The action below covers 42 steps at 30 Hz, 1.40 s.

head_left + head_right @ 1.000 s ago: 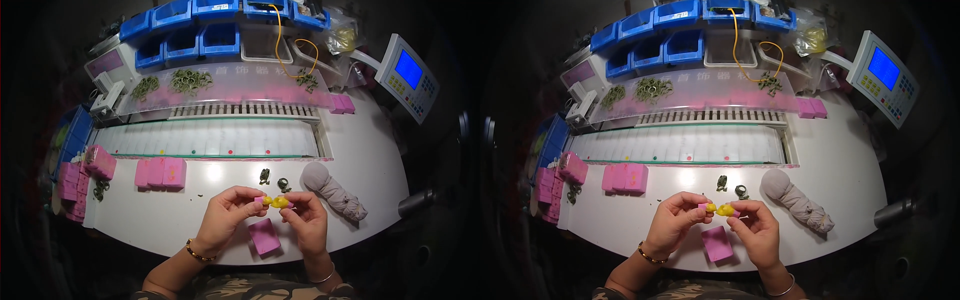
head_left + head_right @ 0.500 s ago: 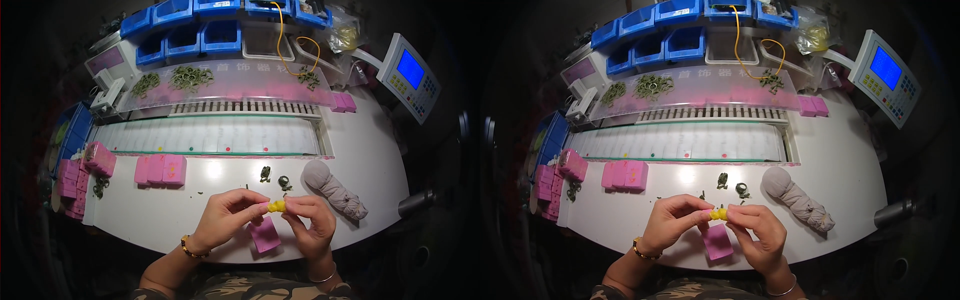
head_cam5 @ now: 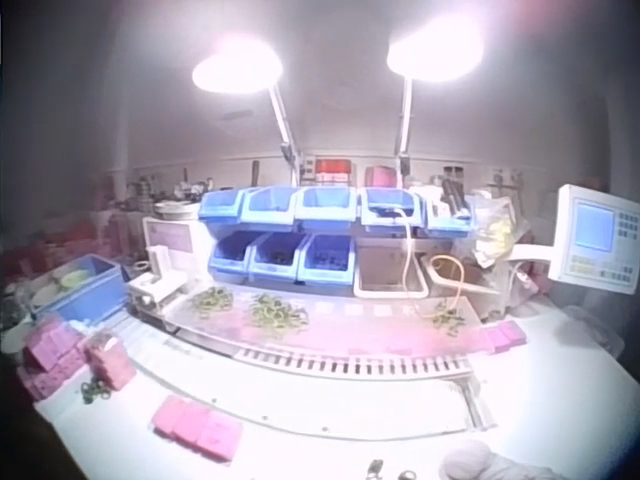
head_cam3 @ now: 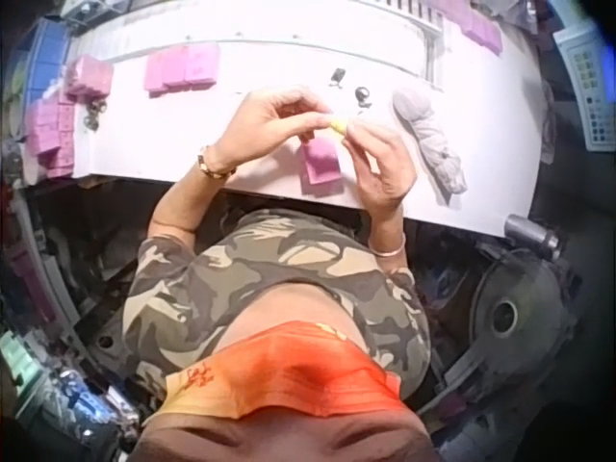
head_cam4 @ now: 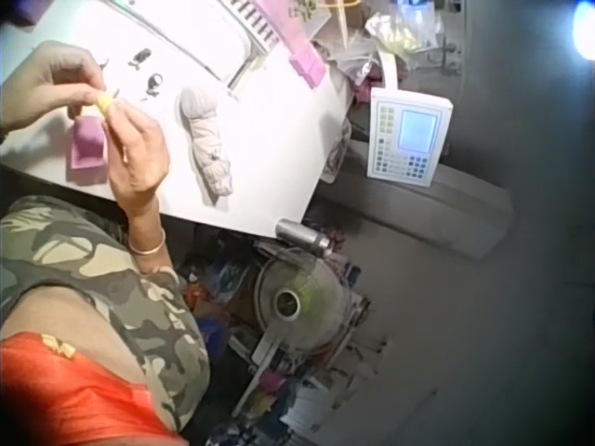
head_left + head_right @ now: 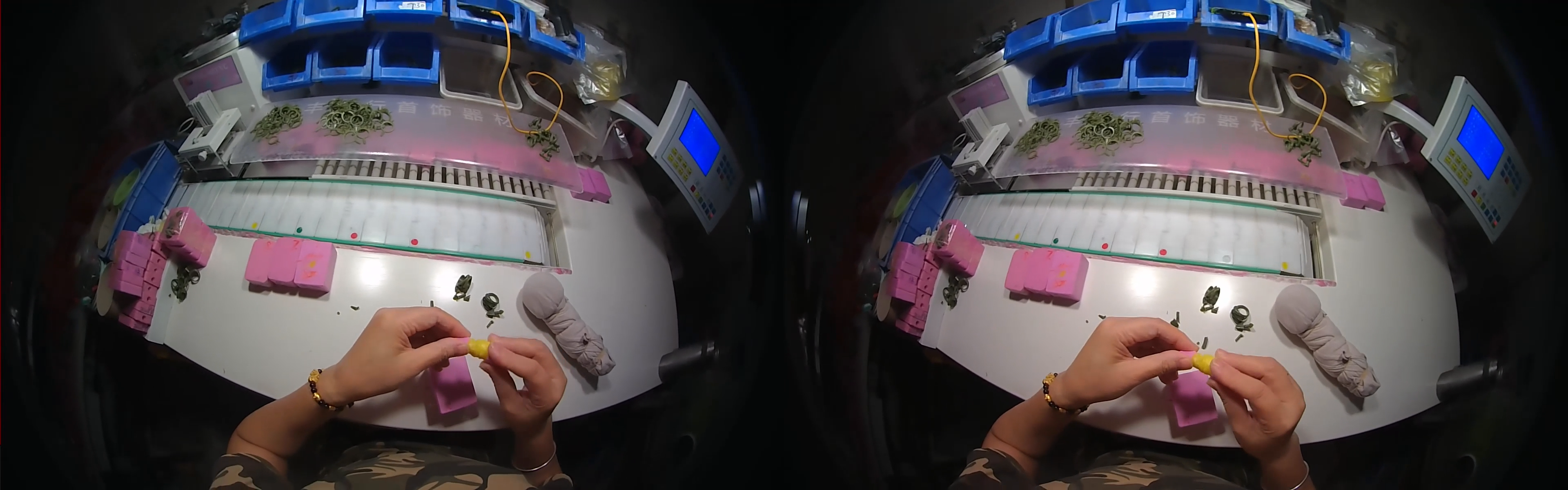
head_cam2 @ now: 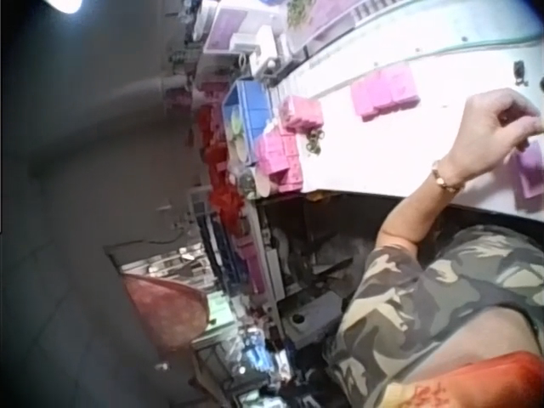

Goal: The person assembles small wax jewelry figures by hand, removing pieces from a pink mold, fitting them together, and smoothing the surface with a cloth.

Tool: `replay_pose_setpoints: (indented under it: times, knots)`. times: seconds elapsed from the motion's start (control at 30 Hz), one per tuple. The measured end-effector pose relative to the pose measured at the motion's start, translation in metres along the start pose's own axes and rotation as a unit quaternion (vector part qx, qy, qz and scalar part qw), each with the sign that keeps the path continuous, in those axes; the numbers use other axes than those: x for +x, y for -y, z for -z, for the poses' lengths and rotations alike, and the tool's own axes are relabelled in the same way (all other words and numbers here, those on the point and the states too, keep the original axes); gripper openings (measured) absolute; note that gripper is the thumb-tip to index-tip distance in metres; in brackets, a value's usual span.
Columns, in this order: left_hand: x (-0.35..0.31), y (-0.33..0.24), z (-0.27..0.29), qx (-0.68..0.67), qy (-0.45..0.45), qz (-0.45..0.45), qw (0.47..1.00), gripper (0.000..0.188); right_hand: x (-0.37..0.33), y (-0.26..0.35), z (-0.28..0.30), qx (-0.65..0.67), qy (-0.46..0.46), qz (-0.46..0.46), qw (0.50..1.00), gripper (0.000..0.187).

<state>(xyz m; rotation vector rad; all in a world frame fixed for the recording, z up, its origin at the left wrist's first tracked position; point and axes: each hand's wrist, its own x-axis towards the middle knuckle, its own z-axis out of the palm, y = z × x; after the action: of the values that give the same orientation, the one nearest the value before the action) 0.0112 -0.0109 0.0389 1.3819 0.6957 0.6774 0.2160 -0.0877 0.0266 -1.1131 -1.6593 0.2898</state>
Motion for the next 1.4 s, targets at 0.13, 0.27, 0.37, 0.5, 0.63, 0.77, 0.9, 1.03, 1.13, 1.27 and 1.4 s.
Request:
replay_pose_setpoints:
  times: [0.13,0.27,0.37,0.5,0.63,0.77,0.9,1.03,1.13,1.27,1.4]
  knots:
    - [-0.002,-0.001,0.003,-0.067,0.048,0.002,0.997,0.017,0.003,0.0,0.009,0.081,0.024,-0.039,0.996,0.034]
    - [-0.002,0.009,-0.013,-0.134,0.029,-0.043,0.99,0.02,0.002,-0.004,0.007,0.179,0.01,-0.107,0.978,0.033]
    - [0.0,0.014,-0.018,-0.129,0.007,-0.059,0.99,0.024,-0.002,-0.006,0.0,0.188,-0.012,-0.114,0.975,0.032]
    - [0.001,0.016,-0.023,0.028,-0.055,-0.186,0.981,0.032,-0.006,-0.005,-0.006,0.257,-0.03,-0.166,0.952,0.031]
    - [0.001,0.016,-0.018,0.159,-0.073,-0.259,0.95,0.029,-0.003,-0.006,-0.001,0.319,0.009,-0.263,0.911,0.032]
    - [0.002,0.021,-0.023,0.345,-0.116,-0.345,0.865,0.022,0.002,-0.003,-0.005,0.207,0.032,-0.238,0.949,0.041]
    - [0.005,0.025,-0.034,0.434,-0.125,-0.364,0.815,0.019,0.002,-0.001,-0.004,0.002,0.068,-0.112,0.991,0.052]
    - [0.011,0.031,-0.031,0.414,-0.077,-0.353,0.836,0.025,0.002,-0.008,0.005,0.005,0.102,-0.125,0.987,0.047]
    - [0.008,0.026,-0.027,0.415,-0.074,-0.285,0.861,0.039,0.016,-0.017,0.021,-0.047,0.062,-0.106,0.991,0.044]
    - [0.002,0.029,-0.019,0.374,-0.078,-0.243,0.892,0.051,0.043,-0.025,0.053,-0.244,-0.126,0.006,0.962,0.04]
    - [0.003,0.024,-0.022,0.332,-0.062,-0.207,0.918,0.054,0.03,-0.088,0.047,-0.322,0.056,-0.01,0.945,0.041]
